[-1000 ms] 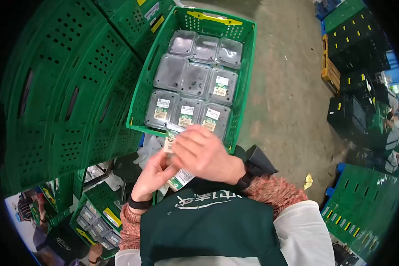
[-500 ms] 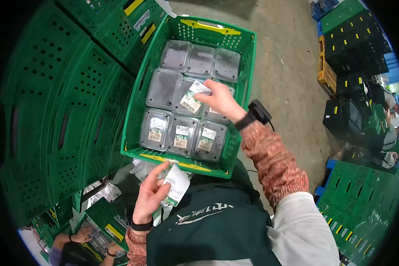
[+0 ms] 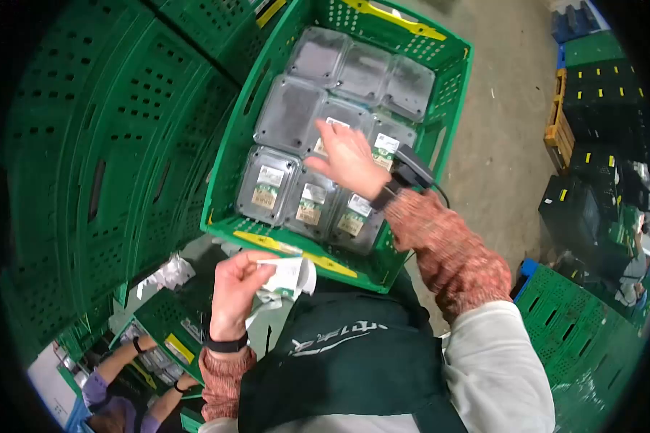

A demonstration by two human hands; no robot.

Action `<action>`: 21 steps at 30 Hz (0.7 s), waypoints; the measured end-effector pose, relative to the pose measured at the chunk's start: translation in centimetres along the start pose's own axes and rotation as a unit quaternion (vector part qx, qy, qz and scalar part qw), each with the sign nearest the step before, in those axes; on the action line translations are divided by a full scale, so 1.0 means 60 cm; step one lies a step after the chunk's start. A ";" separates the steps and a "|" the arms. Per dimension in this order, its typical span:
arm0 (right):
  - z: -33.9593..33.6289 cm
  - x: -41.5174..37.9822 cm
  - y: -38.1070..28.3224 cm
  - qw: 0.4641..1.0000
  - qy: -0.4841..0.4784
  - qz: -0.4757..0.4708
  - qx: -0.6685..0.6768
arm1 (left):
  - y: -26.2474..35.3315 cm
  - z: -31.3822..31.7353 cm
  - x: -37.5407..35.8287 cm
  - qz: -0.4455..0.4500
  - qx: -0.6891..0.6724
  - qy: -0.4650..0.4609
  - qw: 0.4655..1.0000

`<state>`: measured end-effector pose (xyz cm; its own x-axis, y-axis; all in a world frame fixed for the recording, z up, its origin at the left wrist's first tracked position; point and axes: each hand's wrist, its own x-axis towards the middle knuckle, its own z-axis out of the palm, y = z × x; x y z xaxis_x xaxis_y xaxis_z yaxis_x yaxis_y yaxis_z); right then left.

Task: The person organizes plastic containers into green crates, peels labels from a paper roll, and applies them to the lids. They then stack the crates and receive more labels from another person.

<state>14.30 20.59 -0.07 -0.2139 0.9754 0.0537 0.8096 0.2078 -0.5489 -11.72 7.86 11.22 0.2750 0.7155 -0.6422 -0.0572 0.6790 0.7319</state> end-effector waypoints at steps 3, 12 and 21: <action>-0.125 -0.059 -0.146 0.902 -0.281 0.020 0.327 | -0.001 0.009 0.015 0.064 0.000 0.020 0.998; -0.132 -0.105 -0.195 0.938 -0.148 -0.087 0.301 | -0.010 0.012 0.025 0.116 0.093 0.046 0.988; -0.014 0.172 0.037 0.985 0.025 0.020 0.172 | 0.001 0.044 0.003 0.277 0.436 -0.045 0.855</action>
<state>14.37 31.16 -0.01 -0.1517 0.9864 0.0630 0.5817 0.1406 -0.8012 -9.17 7.58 11.74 0.5129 0.8451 -0.1510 0.5242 -0.1691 0.8346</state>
